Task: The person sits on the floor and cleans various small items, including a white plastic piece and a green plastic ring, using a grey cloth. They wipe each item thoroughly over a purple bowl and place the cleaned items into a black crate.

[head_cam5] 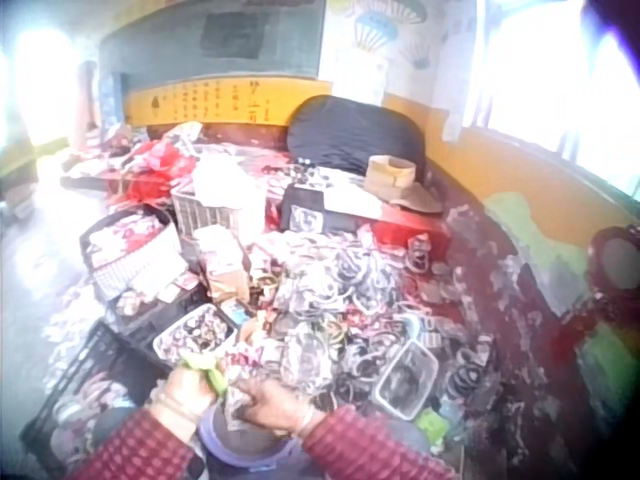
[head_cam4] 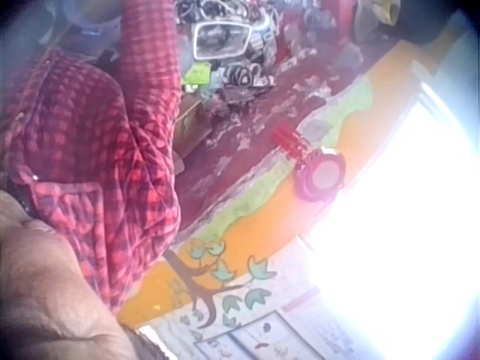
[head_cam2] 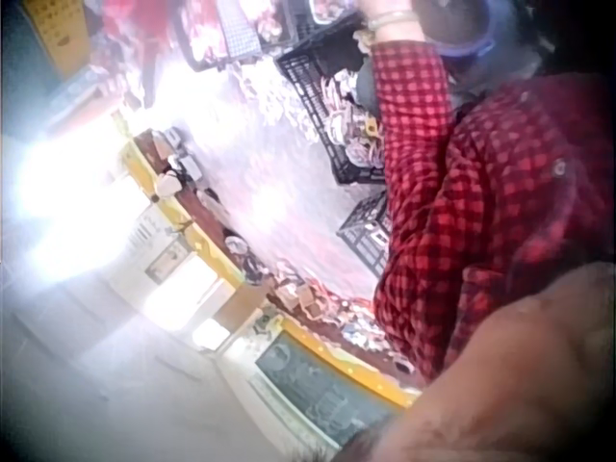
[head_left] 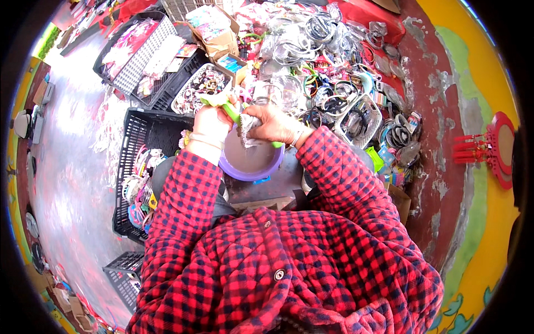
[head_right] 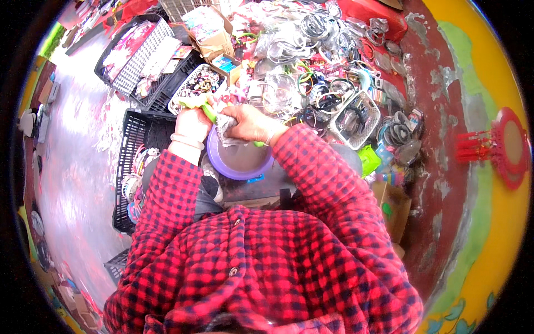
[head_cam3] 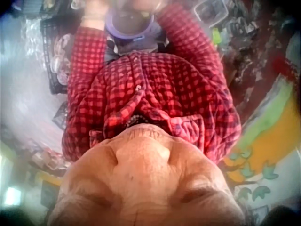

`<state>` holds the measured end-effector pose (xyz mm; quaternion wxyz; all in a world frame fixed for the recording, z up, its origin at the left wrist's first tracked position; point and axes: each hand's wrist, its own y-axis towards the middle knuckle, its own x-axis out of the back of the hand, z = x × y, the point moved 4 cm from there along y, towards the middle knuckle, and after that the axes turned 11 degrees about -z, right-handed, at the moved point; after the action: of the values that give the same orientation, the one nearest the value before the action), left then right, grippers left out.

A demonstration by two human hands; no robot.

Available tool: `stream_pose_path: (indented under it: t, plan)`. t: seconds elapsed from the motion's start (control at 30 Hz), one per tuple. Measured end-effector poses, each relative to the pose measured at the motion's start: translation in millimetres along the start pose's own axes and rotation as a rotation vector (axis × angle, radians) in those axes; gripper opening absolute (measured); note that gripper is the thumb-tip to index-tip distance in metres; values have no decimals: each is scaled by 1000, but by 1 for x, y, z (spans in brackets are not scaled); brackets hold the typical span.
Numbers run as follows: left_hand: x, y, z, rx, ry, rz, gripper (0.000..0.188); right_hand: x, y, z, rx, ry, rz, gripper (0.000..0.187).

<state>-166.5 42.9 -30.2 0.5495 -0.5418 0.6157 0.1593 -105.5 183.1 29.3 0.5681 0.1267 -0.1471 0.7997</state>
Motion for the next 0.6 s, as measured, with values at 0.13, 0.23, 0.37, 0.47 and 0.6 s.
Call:
stream_pose_path:
  t: [0.13, 0.23, 0.37, 0.47, 0.6]
  plan:
    - [-2, -3, 8, -65, 79, -128, 17, -4, -3, -3, -10, 283, -115, 33]
    - [3, 4, 18, -8, 113, -37, 15, -4, -2, -7, -73, 374, -177, 29]
    - [-6, -7, 29, -133, 186, -164, 12, -1, 2, -13, -183, 384, -288, 29]
    - [6, 3, 33, -123, 100, -156, 11, -7, 9, -21, -217, 400, -293, 29]
    - [16, 10, 21, -51, 87, -57, 14, 0, 9, -10, -233, 291, -140, 25]
